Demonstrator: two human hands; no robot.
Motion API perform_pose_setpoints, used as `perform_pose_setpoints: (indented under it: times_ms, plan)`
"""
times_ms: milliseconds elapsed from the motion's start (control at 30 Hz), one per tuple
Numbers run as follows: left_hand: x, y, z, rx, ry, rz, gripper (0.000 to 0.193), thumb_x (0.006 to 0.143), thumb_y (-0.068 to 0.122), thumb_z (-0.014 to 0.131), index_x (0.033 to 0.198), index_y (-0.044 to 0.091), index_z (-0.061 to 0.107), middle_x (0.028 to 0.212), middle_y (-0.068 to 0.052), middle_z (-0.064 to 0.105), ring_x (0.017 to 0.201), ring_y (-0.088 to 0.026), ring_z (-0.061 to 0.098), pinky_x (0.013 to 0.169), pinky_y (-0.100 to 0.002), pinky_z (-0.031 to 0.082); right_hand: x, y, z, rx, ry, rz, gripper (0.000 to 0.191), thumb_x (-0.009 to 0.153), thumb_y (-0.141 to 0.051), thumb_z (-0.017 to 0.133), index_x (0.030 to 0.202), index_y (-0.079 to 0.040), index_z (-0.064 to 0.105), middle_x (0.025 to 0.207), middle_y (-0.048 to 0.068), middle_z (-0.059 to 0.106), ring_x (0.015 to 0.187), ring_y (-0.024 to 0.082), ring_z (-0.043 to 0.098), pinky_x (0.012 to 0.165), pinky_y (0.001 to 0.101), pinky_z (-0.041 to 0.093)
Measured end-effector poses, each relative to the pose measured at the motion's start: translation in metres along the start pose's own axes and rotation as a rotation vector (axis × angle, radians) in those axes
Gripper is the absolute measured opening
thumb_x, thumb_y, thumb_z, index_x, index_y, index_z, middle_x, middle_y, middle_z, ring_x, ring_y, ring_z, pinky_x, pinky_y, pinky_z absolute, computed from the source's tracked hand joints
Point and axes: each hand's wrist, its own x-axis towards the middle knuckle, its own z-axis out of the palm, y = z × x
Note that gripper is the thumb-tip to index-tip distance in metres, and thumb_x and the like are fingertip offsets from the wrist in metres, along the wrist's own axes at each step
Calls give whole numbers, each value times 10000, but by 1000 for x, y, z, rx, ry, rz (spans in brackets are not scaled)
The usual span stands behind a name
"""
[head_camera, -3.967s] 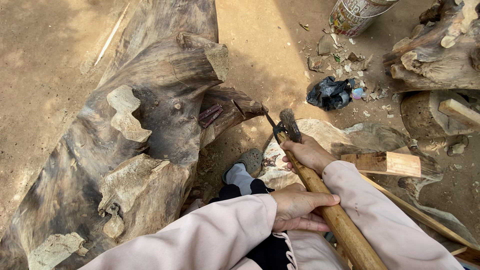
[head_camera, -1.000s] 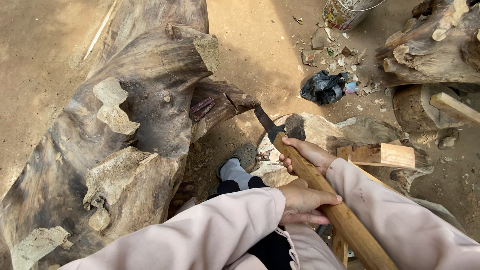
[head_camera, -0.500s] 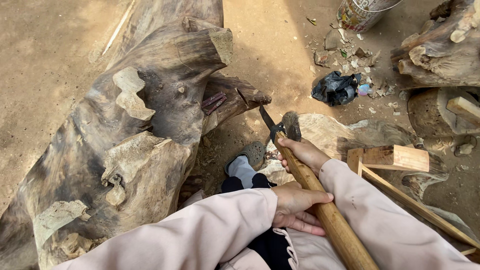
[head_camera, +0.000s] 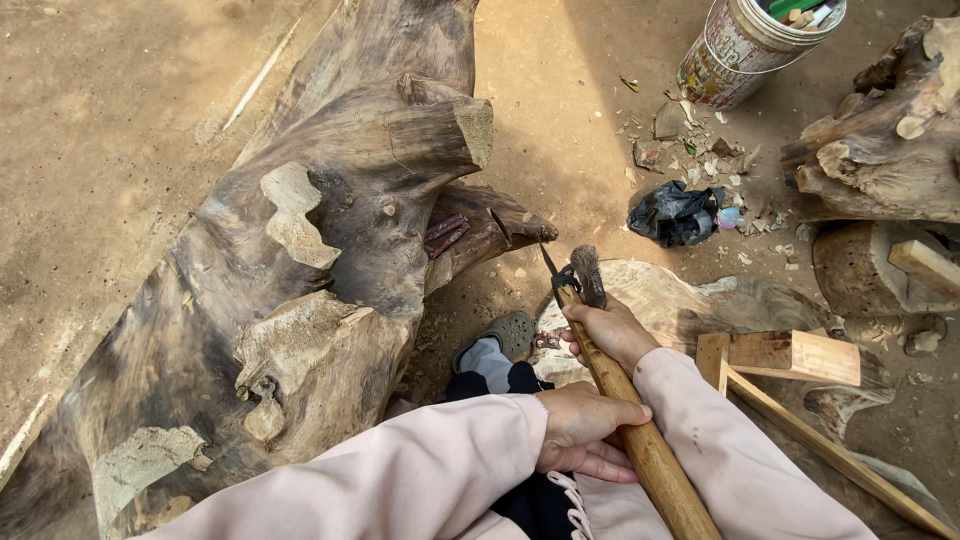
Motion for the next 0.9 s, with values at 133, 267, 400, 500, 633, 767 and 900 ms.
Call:
perform_pose_setpoints:
  times_ms: [133,267,400,500,633,767,900]
  plan:
    - [6,3,0,-13,-24,7,401,1021,255,618,1301,-25,559,1202,-207,672,1070,-307,709,909,-419,622,0,-5,-3,-34,21,9,251,958,-210,639,1166,-95,558,813,98,686,613,171,616,523,328,512]
    - [10,5,-3,-18,-64,25,394,1026,243,625,1316,-14,553,1218,-202,675,1075,-303,709,911,-421,618,-2,-11,-3,-63,47,40,236,960,-224,633,1154,-106,569,819,102,691,609,175,621,513,335,514]
    - [12,5,-1,-21,-42,30,409,1008,256,619,1324,6,549,1208,-193,679,1063,-304,712,901,-431,618,5,-8,-3,-48,61,71,229,956,-212,644,1144,-118,554,824,118,685,605,195,616,508,351,511]
    - [12,6,4,-11,-4,36,414,988,263,614,1333,47,535,1204,-184,681,1042,-299,712,879,-432,615,18,-1,-7,-44,48,92,222,961,-225,645,1129,-95,581,820,123,685,590,194,609,495,352,512]
    - [14,10,10,-17,11,126,442,1016,256,635,1356,5,505,1229,-190,665,1043,-304,720,881,-382,636,35,4,-22,315,-178,238,290,963,-296,616,1149,-80,565,810,97,685,566,153,596,477,308,518]
    - [22,12,17,-17,4,113,444,995,258,629,1359,31,514,1206,-179,671,1000,-293,722,838,-372,637,39,7,-28,68,-73,122,311,967,-268,651,1189,-56,601,803,116,687,561,163,594,464,320,505]
    - [26,2,19,14,27,112,464,986,250,652,1378,37,526,1213,-168,673,992,-280,729,844,-349,642,34,7,-26,-206,-11,-16,301,950,-223,652,1193,-77,551,799,146,660,552,203,592,477,350,501]
